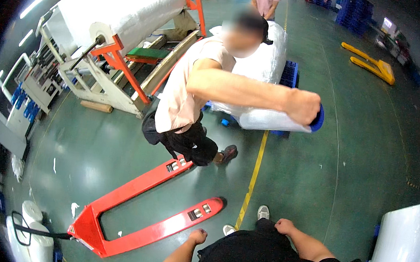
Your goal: The person moves a large white cylindrical roll wrapped in plastic from a blue pallet onto the floor, then uses a red manual pallet jack to reposition the pallet and roll. They also handle a blue plastic pallet and coordinate with coworkers to shift the roll.
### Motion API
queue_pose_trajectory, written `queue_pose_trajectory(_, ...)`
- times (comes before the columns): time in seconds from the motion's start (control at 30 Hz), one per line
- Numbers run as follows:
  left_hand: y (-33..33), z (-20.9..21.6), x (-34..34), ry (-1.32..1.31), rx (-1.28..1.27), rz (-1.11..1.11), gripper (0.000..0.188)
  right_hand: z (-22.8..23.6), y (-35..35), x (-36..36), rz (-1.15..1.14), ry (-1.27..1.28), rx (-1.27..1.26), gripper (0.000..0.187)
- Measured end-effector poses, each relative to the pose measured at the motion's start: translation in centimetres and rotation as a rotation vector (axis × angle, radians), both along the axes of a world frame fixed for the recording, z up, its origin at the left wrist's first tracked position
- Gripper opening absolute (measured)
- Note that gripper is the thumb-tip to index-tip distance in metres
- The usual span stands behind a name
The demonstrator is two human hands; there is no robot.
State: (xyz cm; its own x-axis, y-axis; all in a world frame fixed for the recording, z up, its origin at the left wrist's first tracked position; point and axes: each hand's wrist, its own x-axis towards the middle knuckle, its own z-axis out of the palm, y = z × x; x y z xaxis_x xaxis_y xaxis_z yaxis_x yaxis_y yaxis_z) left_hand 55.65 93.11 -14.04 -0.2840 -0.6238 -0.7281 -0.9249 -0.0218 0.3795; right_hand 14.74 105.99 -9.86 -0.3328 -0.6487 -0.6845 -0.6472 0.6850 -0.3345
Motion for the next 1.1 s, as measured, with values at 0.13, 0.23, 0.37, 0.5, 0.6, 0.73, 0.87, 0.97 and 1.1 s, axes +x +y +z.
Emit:
queue_pose_trajectory(0.13, -0.5, -0.2, -1.2, -0.001, -0.006, -0.001, 0.037, -1.2, 0.9, -1.1, 0.008, 0.032, -0.008, 0.028)
queue_pose_trajectory(0.23, 0.0, -0.7, -0.4, 0.024, 0.005, -0.004, 0.038, -0.4, 0.3, -0.8, 0.042, -0.011, 0.027, 0.028)
queue_pose_trajectory(0.37, 1.2, -1.7, -0.2, 0.021, -0.076, 0.031, 0.036, -0.6, 0.2, -1.0, 0.05, 0.032, 0.013, 0.029)
queue_pose_trajectory(0.5, 1.4, -0.6, -0.8, 0.028, -0.001, 0.027, 0.039, -2.1, 0.6, -1.8, 0.068, 0.055, -0.013, 0.03)
queue_pose_trajectory(0.6, 1.9, -1.3, -0.1, 0.026, 0.018, 0.059, 0.04, -1.6, -0.1, -1.3, 0.076, 0.027, -0.001, 0.03)
queue_pose_trajectory(0.73, 2.1, -0.8, 0.4, -0.015, 0.007, 0.036, 0.04, 0.0, -0.7, -0.2, 0.063, 0.002, 0.024, 0.029)
queue_pose_trajectory(0.87, 0.2, 1.6, -1.1, -0.018, 0.084, -0.014, 0.04, -2.9, 1.2, -1.8, 0.06, 0.016, -0.094, 0.03)
queue_pose_trajectory(0.97, 0.9, 1.7, -0.7, -0.011, 0.033, 0.088, 0.038, -3.2, 1.2, -1.6, 0.103, 0.035, -0.072, 0.025)
queue_pose_trajectory(1.1, 1.0, 1.0, -0.8, -0.003, 0.036, 0.117, 0.037, -4.0, 1.1, -2.2, 0.081, -0.011, -0.051, 0.021)
